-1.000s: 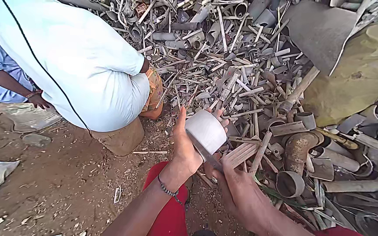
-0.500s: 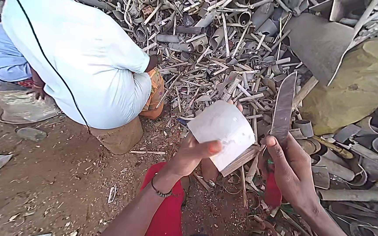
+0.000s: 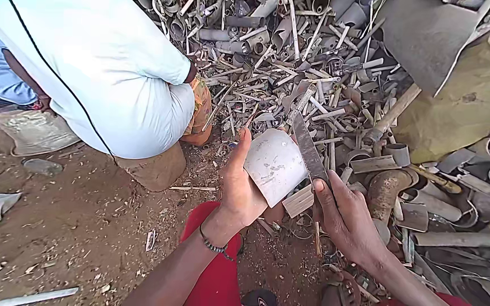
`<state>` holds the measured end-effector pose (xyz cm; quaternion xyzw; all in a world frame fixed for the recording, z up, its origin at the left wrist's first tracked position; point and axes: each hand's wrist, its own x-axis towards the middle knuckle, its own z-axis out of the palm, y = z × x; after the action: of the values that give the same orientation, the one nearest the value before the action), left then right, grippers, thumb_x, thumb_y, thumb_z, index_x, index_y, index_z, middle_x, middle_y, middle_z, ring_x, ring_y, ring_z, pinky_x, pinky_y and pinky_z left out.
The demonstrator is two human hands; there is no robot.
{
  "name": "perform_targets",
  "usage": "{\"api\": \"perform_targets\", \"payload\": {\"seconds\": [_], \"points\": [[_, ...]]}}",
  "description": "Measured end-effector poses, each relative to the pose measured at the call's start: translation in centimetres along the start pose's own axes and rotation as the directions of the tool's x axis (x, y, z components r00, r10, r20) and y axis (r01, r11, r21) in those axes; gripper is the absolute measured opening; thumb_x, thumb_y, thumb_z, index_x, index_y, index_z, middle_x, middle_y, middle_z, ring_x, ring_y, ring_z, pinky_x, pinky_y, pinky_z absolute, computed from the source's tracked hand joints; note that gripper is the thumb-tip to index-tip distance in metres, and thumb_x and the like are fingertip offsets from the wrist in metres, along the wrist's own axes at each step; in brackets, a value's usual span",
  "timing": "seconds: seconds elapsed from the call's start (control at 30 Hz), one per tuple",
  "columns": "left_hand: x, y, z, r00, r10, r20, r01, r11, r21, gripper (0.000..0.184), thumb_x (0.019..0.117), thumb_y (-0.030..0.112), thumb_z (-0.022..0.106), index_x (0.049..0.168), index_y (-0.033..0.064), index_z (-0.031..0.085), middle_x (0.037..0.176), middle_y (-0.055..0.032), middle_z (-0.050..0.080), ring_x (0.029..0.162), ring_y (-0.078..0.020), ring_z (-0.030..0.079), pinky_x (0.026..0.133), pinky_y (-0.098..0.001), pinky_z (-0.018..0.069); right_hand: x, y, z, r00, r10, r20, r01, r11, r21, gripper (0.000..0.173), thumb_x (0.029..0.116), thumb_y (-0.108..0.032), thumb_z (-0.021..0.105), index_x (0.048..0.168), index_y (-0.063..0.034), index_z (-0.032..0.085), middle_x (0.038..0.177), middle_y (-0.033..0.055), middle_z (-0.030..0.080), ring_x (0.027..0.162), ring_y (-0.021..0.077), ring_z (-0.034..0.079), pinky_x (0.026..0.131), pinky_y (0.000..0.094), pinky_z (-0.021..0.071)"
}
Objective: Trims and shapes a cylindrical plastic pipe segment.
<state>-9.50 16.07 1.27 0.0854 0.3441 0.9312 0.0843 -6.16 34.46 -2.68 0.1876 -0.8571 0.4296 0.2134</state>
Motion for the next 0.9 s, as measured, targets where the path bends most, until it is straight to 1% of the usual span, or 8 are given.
{"api": "perform_targets", "payload": {"seconds": [0.13, 0.23, 0.33, 0.4, 0.57, 0.73, 0.83, 0.9], "points": [[0.2, -0.3, 0.1, 1.0, -0.013, -0.024, 0.013, 1.0, -0.003, 0.067, 0.0996, 0.066, 0.041, 0.137, 0.0132, 0.059, 0.121, -0.0142, 0.068, 0.113, -0.0264, 0.068, 0.095, -0.049, 0.0569, 0.2, -0.1, 1.0, 0.998, 0.068, -0.01, -0.068, 0.998, 0.003, 0.039, 0.1109, -0.033, 0.033, 0.102, -0.0049, 0.058, 0.054, -0.0075, 0.047, 0.043, 0.0019, 0.05, 0.041, 0.022, 0.045], [0.6, -0.6, -0.1, 0.997, 0.0, -0.082, 0.003, 0.999, 0.036, 0.065, 0.1, 0.065, 0.042, 0.136, 0.0125, 0.059, 0.12, -0.0148, 0.069, 0.11, -0.0272, 0.069, 0.093, -0.0483, 0.058, -0.8, -0.8, 2.5, 0.992, 0.109, 0.056, -0.111, 0.993, 0.031, 0.032, 0.1089, -0.029, 0.039, 0.113, -0.0011, 0.055, 0.057, -0.0049, 0.049, 0.045, 0.0059, 0.052, 0.043, 0.0257, 0.0484], [1.2, -0.8, -0.6, 0.998, -0.034, -0.048, 0.035, 0.999, 0.03, 0.072, 0.1012, 0.067, 0.033, 0.13, 0.0068, 0.061, 0.125, -0.022, 0.067, 0.11, -0.0347, 0.069, 0.092, -0.0503, 0.058, -1.7, -1.5, 3.1, 0.987, -0.003, 0.16, 0.005, 1.0, -0.008, 0.032, 0.1093, -0.03, 0.041, 0.108, -0.003, 0.057, 0.059, -0.0006, 0.052, 0.048, 0.0113, 0.055, 0.045, 0.0291, 0.0485], [1.3, -0.6, -0.8, 0.997, -0.076, -0.024, 0.076, 0.997, -0.021, 0.077, 0.1, 0.07, 0.033, 0.136, 0.0061, 0.057, 0.13, -0.0235, 0.064, 0.114, -0.0367, 0.068, 0.095, -0.0517, 0.0569, -1.9, -1.8, 3.2, 0.98, -0.031, 0.196, 0.032, 1.0, -0.001, 0.034, 0.1101, -0.032, 0.04, 0.111, -0.0027, 0.059, 0.059, -0.0001, 0.052, 0.049, 0.012, 0.057, 0.046, 0.0298, 0.0502], [0.8, -0.4, -0.2, 0.987, -0.051, -0.154, 0.056, 0.998, 0.029, 0.068, 0.1003, 0.065, 0.041, 0.138, 0.0114, 0.058, 0.121, -0.0173, 0.068, 0.11, -0.0302, 0.068, 0.092, -0.0512, 0.0577, 0.7, -0.4, 1.4, 0.984, 0.137, 0.114, -0.147, 0.985, 0.092, 0.034, 0.1106, -0.031, 0.036, 0.11, -0.0042, 0.056, 0.056, -0.0065, 0.048, 0.043, 0.0046, 0.052, 0.043, 0.0248, 0.049], [0.9, -1.0, -0.5, 1.0, 0.004, -0.02, -0.002, 0.995, 0.099, 0.064, 0.1037, 0.059, 0.034, 0.135, 0.008, 0.056, 0.122, -0.0195, 0.069, 0.108, -0.0317, 0.07, 0.092, -0.0478, 0.0588, -0.8, -1.5, 2.9, 0.983, 0.072, 0.17, -0.099, 0.982, 0.158, 0.037, 0.1108, -0.031, 0.038, 0.112, -0.0004, 0.058, 0.061, -0.0013, 0.051, 0.047, 0.0081, 0.053, 0.045, 0.0273, 0.0495], [1.0, -0.8, -0.5, 0.999, -0.021, -0.049, 0.025, 0.995, 0.092, 0.071, 0.1031, 0.065, 0.03, 0.136, 0.0075, 0.056, 0.124, -0.0215, 0.068, 0.111, -0.0349, 0.069, 0.094, -0.0497, 0.0579, -1.5, -2.4, 2.8, 0.955, 0.085, 0.283, -0.141, 0.973, 0.183, 0.039, 0.1112, -0.035, 0.037, 0.111, -0.0023, 0.058, 0.062, -0.0002, 0.051, 0.048, 0.0105, 0.054, 0.048, 0.03, 0.0504], [0.7, -0.7, -0.2, 0.997, -0.042, -0.068, 0.046, 0.997, 0.069, 0.073, 0.1023, 0.066, 0.031, 0.136, 0.007, 0.056, 0.124, -0.0217, 0.068, 0.111, -0.0341, 0.069, 0.094, -0.0503, 0.0581, -0.5, -1.7, 1.8, 0.953, 0.153, 0.263, -0.215, 0.95, 0.227, 0.038, 0.1114, -0.035, 0.035, 0.113, -0.0035, 0.056, 0.06, -0.0029, 0.05, 0.044, 0.0085, 0.053, 0.042, 0.0283, 0.0502]]}}
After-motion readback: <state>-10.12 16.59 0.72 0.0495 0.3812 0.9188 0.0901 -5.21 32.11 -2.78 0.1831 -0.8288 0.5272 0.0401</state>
